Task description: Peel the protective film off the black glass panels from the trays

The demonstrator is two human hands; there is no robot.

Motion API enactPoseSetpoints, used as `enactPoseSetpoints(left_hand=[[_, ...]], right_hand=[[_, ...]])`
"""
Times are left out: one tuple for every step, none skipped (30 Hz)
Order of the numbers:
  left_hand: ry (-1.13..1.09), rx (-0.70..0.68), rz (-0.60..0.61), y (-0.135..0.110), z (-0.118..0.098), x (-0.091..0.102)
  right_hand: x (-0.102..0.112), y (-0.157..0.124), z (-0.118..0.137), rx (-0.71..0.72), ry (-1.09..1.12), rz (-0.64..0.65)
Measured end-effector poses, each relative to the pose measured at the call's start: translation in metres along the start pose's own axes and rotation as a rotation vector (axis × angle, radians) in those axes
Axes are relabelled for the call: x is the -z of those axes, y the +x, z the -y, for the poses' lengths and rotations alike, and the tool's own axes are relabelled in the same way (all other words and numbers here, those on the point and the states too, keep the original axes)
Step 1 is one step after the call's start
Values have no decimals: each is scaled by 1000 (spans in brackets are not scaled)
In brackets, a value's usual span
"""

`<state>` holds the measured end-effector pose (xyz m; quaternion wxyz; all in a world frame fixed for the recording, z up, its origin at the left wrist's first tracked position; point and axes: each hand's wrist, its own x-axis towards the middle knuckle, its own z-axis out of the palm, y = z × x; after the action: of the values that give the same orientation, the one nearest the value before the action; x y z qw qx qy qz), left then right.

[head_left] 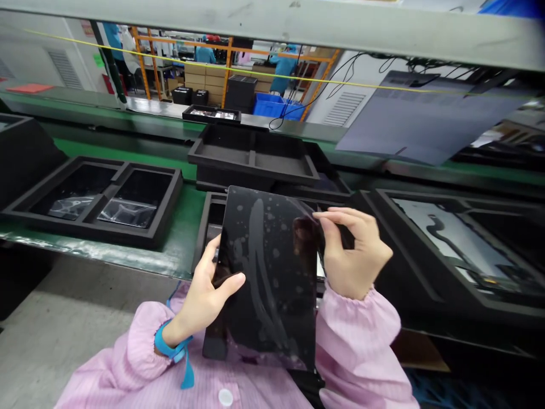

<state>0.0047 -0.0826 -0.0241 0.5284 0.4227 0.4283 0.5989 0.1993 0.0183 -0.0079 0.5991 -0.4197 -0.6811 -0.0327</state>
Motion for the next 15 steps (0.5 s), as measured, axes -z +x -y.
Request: enactPoseSetpoints(left_hand=[[-5, 4, -11, -2, -2, 1], [-10, 8, -23, -3, -4, 1], [-13, 14, -35, -4, -7, 2], [-9, 17, -47, -6, -9, 2], [3, 14, -57, -7, -11, 2], [21, 3, -65, -8, -13, 2], [40, -13, -70, -9, -15, 1], [53, -24, -72, -10, -16, 0], [58, -28, -68, -10, -17, -1], [59, -33, -63, -11, -18, -2], [63, -36, -58, -11, -18, -3], [68, -38, -52, -10, -18, -4], [75, -42, -47, -9, -18, -5], [80, -48, -42, -7, -18, -5], [80, -54, -38, -5, -19, -5]], right_hand=[[7, -2, 1, 0, 129, 27], [14, -4, 2, 1, 284, 58], [20, -6, 1, 4, 426, 78], [24, -7, -1, 5, 521, 84], [27, -7, -4, -3, 549, 90], [26, -5, -7, -30, 512, 113], [23, -2, -11, -72, 438, 155], [17, 2, -14, -129, 357, 206], [10, 7, -17, -193, 294, 262], [1, 12, -18, -259, 251, 300], [-7, 17, -19, -311, 217, 298], [-14, 21, -18, -342, 182, 253], [-20, 24, -16, -346, 146, 193], [-23, 26, -14, -321, 116, 142], [-24, 27, -12, -272, 98, 115]])
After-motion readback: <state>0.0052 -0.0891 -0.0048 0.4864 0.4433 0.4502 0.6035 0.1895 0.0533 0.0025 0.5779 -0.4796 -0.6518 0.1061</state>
